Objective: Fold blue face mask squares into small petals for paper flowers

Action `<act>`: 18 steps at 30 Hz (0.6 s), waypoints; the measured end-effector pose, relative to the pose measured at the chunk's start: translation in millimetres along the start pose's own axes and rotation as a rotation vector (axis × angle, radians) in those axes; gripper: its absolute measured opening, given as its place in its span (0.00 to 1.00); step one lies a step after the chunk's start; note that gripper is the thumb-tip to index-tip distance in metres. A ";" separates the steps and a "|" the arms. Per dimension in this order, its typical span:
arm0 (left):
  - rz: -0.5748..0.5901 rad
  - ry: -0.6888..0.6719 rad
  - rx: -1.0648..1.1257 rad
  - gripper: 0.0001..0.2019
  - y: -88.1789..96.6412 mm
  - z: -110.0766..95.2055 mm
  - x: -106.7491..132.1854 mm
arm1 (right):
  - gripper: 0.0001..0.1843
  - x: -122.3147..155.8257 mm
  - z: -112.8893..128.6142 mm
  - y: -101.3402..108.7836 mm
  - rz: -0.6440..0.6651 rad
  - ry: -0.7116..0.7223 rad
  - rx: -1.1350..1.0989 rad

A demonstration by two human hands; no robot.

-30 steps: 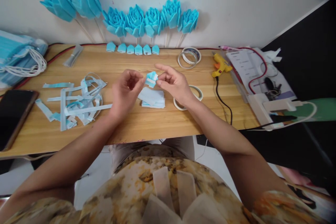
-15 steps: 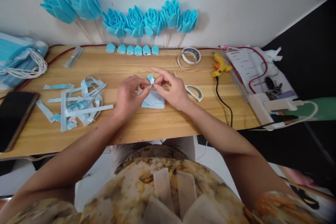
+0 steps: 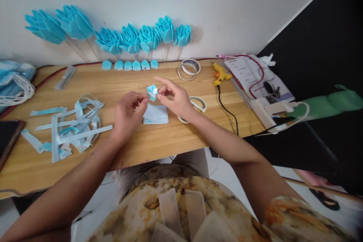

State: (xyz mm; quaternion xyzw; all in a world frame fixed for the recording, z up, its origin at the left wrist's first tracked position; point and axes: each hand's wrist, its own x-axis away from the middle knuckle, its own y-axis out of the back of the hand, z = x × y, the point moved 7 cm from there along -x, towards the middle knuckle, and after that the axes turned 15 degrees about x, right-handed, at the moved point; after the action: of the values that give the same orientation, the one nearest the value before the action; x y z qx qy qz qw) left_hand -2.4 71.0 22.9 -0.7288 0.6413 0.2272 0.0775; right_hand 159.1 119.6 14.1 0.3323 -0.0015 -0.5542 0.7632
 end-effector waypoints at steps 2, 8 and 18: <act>-0.070 0.085 0.091 0.06 5.4 6.8 -1.2 | 0.29 -2.6 -7.1 0.0 0.031 -0.058 -0.114; -0.017 0.294 0.296 0.18 3.7 15.1 -4.0 | 0.31 -2.5 -12.6 -11.4 0.126 -0.136 -0.329; 0.208 0.433 0.526 0.16 -8.6 15.3 2.1 | 0.26 -2.2 -6.7 -5.6 0.164 -0.086 -0.314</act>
State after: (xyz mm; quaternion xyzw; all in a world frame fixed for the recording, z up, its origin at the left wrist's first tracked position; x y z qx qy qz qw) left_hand 2.5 76.8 6.9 -0.6458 0.7502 -0.0990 0.1013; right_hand 156.0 123.9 6.9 0.1841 0.0253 -0.4971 0.8476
